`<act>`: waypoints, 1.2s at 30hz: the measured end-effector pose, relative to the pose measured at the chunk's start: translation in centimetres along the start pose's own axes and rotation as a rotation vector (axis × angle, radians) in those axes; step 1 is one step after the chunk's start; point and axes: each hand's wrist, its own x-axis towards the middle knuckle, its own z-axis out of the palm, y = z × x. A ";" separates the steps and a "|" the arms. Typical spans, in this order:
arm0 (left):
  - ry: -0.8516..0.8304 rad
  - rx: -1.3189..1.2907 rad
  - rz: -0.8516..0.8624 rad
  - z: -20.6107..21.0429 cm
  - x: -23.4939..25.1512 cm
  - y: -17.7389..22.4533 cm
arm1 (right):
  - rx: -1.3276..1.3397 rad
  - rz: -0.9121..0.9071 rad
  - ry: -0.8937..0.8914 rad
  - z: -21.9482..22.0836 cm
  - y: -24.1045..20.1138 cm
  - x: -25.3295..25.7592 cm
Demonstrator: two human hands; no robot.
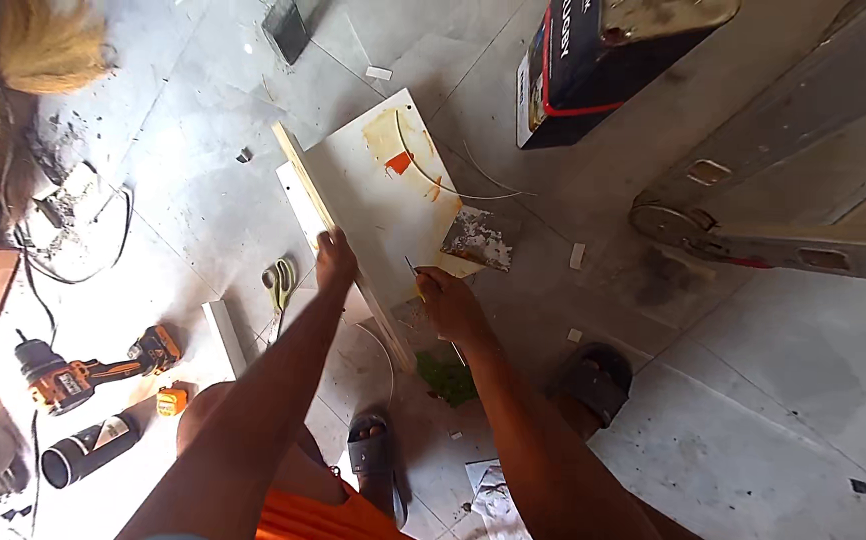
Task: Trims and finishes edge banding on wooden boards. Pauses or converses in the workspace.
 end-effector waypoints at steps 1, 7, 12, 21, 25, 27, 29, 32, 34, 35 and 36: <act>-0.019 -0.041 0.013 0.4 -1.4 -1.0 | -0.009 -0.014 -0.012 0.0 -0.2 0.3; 0.014 -0.030 0.131 -1.3 3.2 1.6 | 0.003 -0.054 -0.058 2.0 -1.0 1.6; 0.124 0.021 0.131 0.5 4.3 2.6 | 0.004 -0.069 -0.077 4.0 0.7 2.8; 0.175 0.075 0.168 0.6 4.4 2.6 | -0.111 -0.167 -0.136 4.1 -4.4 9.5; 0.189 0.016 0.167 0.7 4.5 2.5 | -0.147 -0.186 -0.142 4.2 -5.7 11.5; 0.203 -0.006 0.156 0.8 4.5 2.5 | -0.162 -0.170 -0.150 4.2 -6.3 12.0; 0.201 -0.011 0.143 0.7 4.5 2.6 | -0.175 -0.153 -0.162 4.1 -6.6 12.4; 0.194 -0.006 0.143 0.7 4.5 2.6 | -0.174 -0.139 -0.169 4.1 -6.5 12.5; 0.188 0.006 0.146 0.5 4.5 2.7 | -0.187 -0.121 -0.186 3.9 -6.4 12.1; 0.180 0.012 0.145 0.5 4.5 2.7 | -0.194 -0.108 -0.194 3.9 -6.2 11.7; 0.176 0.017 0.140 0.6 4.5 2.6 | -0.197 -0.093 -0.195 4.0 -5.7 11.0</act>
